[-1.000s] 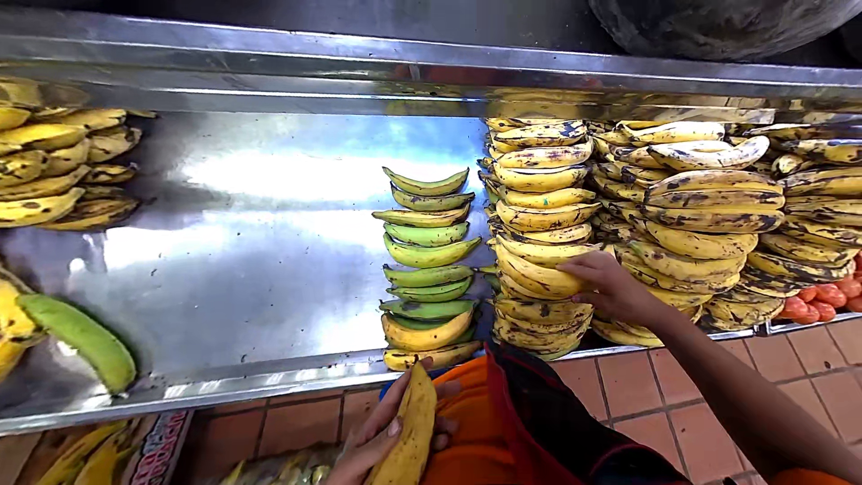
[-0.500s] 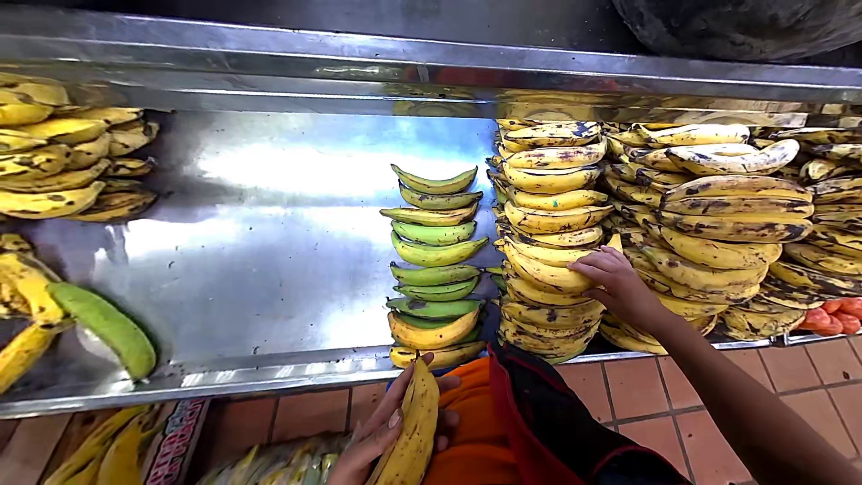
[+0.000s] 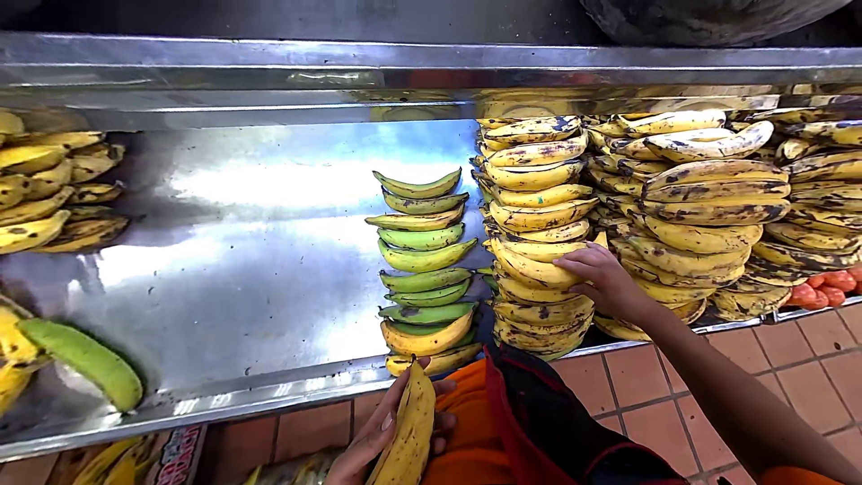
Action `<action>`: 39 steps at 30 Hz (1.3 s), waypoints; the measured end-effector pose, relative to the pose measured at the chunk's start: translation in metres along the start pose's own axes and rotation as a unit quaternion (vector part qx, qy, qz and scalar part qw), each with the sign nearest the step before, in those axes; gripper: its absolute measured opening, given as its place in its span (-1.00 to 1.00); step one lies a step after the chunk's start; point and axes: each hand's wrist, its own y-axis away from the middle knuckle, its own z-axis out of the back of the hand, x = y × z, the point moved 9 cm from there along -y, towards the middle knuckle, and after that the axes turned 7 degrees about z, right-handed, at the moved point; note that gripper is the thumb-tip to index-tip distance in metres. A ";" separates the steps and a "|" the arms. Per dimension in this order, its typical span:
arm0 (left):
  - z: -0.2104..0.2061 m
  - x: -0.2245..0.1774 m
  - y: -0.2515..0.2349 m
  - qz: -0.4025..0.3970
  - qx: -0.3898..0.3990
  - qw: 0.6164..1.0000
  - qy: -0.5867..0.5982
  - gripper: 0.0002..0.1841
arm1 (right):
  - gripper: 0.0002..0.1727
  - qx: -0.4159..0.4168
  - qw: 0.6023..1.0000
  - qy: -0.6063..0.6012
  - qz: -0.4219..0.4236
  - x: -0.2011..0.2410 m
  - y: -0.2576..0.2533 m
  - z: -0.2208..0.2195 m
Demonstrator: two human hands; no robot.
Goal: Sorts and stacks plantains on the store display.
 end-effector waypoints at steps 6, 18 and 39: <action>0.003 -0.001 0.004 -0.023 -0.006 1.000 0.016 -0.12 | -0.43 -0.011 1.000 -0.015 0.004 -0.003 0.004 0.001; 0.001 -0.031 -0.023 -0.173 -0.091 0.978 0.069 -0.25 | -0.35 -0.079 0.971 -0.195 -0.117 0.101 -0.015 -0.028; -0.016 0.009 -0.004 0.005 -0.072 0.897 -0.436 -0.54 | -0.32 0.183 0.979 0.035 -0.077 -0.031 -0.125 0.007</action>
